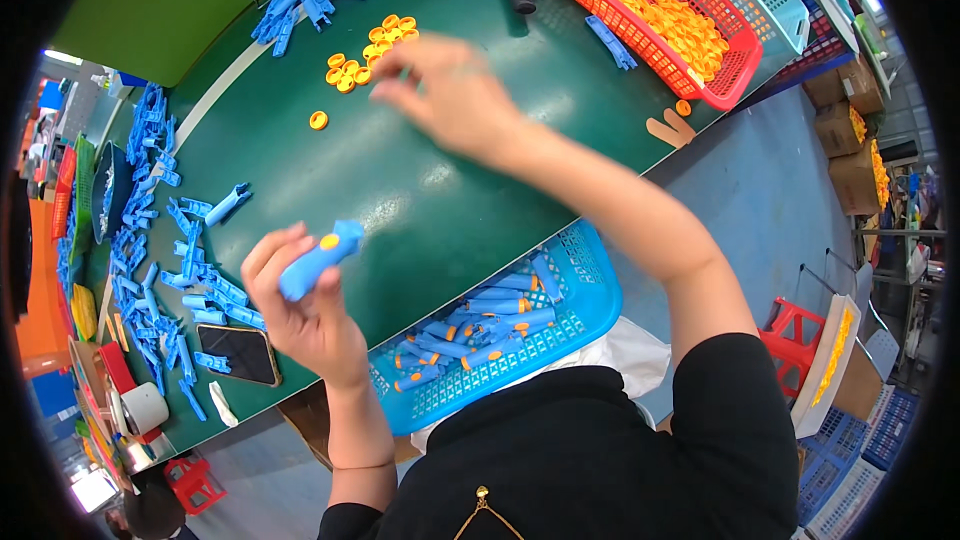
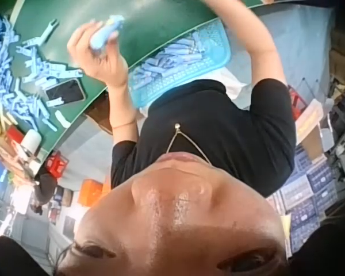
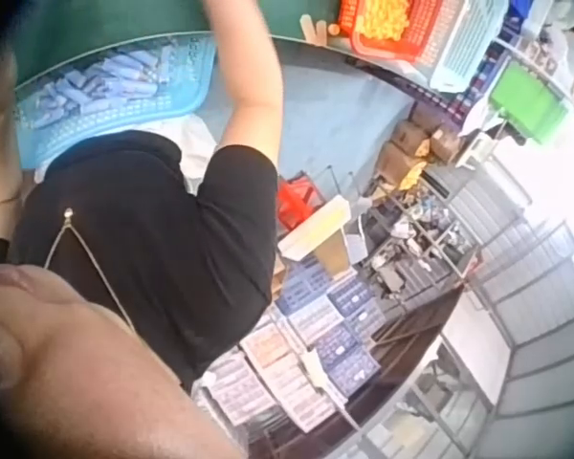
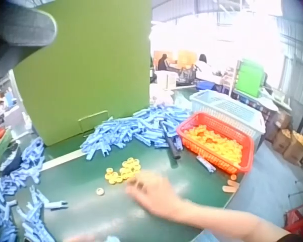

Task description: Assembling small yellow and blue plastic toy components at a factory workbench.

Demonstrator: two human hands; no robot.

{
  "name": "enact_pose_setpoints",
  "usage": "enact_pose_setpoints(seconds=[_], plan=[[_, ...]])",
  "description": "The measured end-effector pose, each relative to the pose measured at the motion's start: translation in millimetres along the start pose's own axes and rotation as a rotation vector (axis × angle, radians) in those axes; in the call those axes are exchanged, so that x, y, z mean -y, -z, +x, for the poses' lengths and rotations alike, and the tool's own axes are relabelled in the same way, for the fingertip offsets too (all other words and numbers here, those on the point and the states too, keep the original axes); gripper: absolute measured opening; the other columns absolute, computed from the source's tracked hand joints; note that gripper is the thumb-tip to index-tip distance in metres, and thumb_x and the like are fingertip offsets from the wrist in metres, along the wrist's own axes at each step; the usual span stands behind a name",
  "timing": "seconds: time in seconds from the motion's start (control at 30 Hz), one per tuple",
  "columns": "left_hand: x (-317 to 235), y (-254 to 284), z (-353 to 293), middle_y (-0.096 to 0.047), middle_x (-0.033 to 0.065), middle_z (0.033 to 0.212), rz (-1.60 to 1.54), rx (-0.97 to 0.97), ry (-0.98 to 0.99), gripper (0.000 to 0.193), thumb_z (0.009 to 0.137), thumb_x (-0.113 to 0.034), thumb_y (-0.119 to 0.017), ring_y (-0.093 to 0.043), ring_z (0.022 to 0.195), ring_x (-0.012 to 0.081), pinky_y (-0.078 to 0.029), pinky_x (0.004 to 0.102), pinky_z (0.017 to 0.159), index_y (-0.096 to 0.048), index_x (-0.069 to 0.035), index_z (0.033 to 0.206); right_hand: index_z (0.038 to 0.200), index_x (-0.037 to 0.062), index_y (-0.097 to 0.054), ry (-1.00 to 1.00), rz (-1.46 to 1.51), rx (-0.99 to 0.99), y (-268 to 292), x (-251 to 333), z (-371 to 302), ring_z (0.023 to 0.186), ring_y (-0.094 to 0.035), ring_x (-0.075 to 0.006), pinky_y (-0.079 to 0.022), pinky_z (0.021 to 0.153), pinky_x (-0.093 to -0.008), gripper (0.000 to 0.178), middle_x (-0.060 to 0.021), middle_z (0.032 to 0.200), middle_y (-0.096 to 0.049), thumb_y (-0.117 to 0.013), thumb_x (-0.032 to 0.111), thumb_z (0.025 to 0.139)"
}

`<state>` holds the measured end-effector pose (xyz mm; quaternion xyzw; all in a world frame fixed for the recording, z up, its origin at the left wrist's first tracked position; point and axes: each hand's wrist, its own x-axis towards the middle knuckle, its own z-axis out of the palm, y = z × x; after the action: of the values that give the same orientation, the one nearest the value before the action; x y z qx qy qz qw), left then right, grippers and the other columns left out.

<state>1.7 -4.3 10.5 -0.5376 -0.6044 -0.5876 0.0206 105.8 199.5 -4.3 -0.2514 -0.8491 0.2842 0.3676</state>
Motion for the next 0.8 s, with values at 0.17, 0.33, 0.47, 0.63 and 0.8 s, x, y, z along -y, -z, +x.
enact_pose_setpoints(seconds=[0.17,0.33,0.47,0.63,0.8], plan=[[-2,-26,-7,-0.067,0.0115,0.092,-0.217,0.176,0.352,0.024,0.077,-0.002,-0.075,-0.065,0.084,0.0213,-0.052,0.0310,0.076,-0.063,-0.001,0.097,0.088,0.0050,-0.067,0.207,-0.343,0.009,-1,-64,30,0.090,-0.060,-0.0272,-0.048,0.077,-0.0377,0.013,-0.0080,0.093,-0.064,-0.069,0.014,0.080],[19,-29,-18,-0.066,0.0122,0.099,-0.135,0.259,0.238,0.022,0.080,0.002,-0.072,-0.066,0.086,0.0180,-0.054,0.0275,0.076,-0.061,0.003,0.099,0.099,0.0048,-0.072,-0.483,0.131,0.362,19,-9,16,0.074,-0.059,-0.0177,-0.048,0.066,-0.0293,0.017,-0.0059,0.085,-0.061,-0.068,0.013,0.085],[17,-35,-15,-0.067,0.0124,0.098,-0.143,0.276,0.230,0.023,0.079,0.002,-0.073,-0.066,0.085,0.0181,-0.054,0.0272,0.074,-0.061,0.003,0.099,0.101,0.0049,-0.071,-0.032,-0.045,0.281,19,-28,-22,0.074,-0.058,-0.0179,-0.047,0.065,-0.0293,0.019,-0.0065,0.090,-0.059,-0.069,0.011,0.084],[19,-36,-19,-0.068,0.0107,0.092,-0.137,0.237,0.274,0.030,0.072,-0.005,-0.079,-0.066,0.080,0.0266,-0.053,0.0329,0.069,-0.063,-0.003,0.098,0.104,0.0059,-0.069,-0.097,-0.068,0.249,27,-12,-32,0.077,-0.059,-0.0185,-0.047,0.067,-0.0302,0.026,-0.0069,0.094,-0.058,-0.073,0.014,0.079],[15,-37,-16,-0.068,0.0108,0.092,-0.063,0.262,0.206,0.031,0.072,-0.005,-0.079,-0.066,0.079,0.0267,-0.052,0.0332,0.066,-0.062,-0.003,0.098,0.098,0.0051,-0.067,0.024,-0.282,0.101,20,-11,-43,0.079,-0.058,-0.0189,-0.047,0.068,-0.0308,0.030,-0.0062,0.094,-0.058,-0.078,0.018,0.073]])
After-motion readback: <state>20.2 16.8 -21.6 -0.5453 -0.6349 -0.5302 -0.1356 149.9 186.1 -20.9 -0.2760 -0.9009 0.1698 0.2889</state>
